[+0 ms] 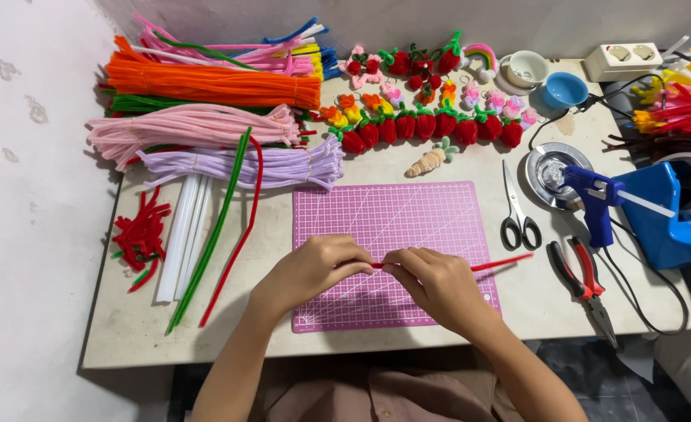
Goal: Creating a cherry-shaped craft by rolling a red pipe cleaner into a spiral, cutting it to size, and securing it with hot glue.
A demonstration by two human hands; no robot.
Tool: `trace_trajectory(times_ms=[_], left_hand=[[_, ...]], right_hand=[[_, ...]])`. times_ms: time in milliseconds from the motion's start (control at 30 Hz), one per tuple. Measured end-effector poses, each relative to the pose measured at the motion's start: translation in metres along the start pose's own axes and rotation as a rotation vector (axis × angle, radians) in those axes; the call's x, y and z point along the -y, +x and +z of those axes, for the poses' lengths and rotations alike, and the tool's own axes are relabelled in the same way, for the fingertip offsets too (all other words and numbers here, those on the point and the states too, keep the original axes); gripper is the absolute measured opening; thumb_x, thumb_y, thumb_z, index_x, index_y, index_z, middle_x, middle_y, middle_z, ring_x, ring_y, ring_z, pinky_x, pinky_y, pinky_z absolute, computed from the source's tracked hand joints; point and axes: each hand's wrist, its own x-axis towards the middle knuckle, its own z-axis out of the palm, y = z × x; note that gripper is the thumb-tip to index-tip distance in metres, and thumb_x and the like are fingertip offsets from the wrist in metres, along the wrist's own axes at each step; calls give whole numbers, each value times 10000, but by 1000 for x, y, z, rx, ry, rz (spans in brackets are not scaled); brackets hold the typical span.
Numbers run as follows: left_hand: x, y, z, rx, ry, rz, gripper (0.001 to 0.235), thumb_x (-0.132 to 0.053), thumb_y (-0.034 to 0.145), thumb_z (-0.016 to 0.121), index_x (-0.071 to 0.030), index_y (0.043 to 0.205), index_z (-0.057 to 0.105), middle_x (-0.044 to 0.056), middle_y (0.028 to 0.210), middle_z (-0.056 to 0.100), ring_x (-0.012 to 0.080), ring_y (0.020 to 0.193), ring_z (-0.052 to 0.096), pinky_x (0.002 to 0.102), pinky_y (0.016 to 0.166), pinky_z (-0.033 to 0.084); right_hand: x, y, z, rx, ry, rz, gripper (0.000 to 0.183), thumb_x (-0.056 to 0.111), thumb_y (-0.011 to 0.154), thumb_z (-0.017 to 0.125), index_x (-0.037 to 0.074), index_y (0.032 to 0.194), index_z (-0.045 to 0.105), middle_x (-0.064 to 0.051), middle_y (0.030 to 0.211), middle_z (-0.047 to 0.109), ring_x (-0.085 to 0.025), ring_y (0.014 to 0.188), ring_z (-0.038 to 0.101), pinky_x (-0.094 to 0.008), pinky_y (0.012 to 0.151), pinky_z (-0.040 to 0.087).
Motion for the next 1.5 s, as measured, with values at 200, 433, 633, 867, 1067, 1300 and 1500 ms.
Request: trace_trajectory(times_ms=[200, 433, 633, 867, 1067, 1300, 1500], left_hand=[[5, -39, -14, 15, 176, -119, 113, -163, 969, 676, -70, 989, 738, 71, 796, 683, 228, 750, 698, 307, 702, 596], [15, -89, -21, 5, 28, -355, 134, -172, 939, 707, -83, 1014, 774, 114, 840, 751, 246, 799, 732, 341, 759, 602], [22, -117, -15, -37, 12, -532, 135, -180, 930, 715, -101, 1002, 798, 86, 855, 785, 206, 827, 757, 306, 779, 606], [15, -122, -9, -46, 10, -536, 133, -207, 893, 743, -111, 963, 802, 68, 897, 779, 200, 924, 738, 293, 838, 616], [17, -124, -2, -15, 88, -471, 141, -242, 846, 786, -140, 941, 804, 41, 918, 751, 200, 955, 693, 321, 874, 599], [23, -124, 4, -4, 221, -404, 101, -281, 830, 778, -197, 881, 801, 1, 911, 714, 187, 902, 662, 346, 882, 563], [25, -124, 6, -25, 227, -400, 96, -284, 819, 781, -202, 864, 805, -2, 911, 715, 192, 885, 663, 353, 876, 549]], right_hand=[[-12, -9, 2, 129, 111, 87, 46, 108, 937, 698, 120, 951, 740, -54, 718, 751, -241, 681, 759, -325, 599, 603], [-9, -37, 52, 134, 401, 172, 121, 50, 852, 776, 79, 966, 801, -98, 832, 776, -267, 755, 768, -342, 669, 612], [-13, -59, 63, 174, 402, 200, 122, 76, 837, 801, 101, 954, 823, -78, 815, 753, -251, 826, 746, -348, 734, 610], [-14, -67, 72, 165, 390, 208, 96, 148, 829, 829, 135, 924, 840, -58, 837, 739, -239, 863, 735, -347, 795, 591], [-13, -68, 76, 148, 369, 162, 96, 143, 814, 835, 146, 910, 839, -44, 814, 733, -218, 828, 710, -324, 776, 545], [-17, -74, 81, 142, 351, 141, 137, 170, 827, 830, 182, 964, 828, -23, 852, 722, -209, 866, 693, -321, 789, 514], [-9, -69, 66, 98, 358, 52, 133, 131, 815, 801, 174, 941, 802, -26, 960, 715, -226, 877, 680, -357, 799, 519]])
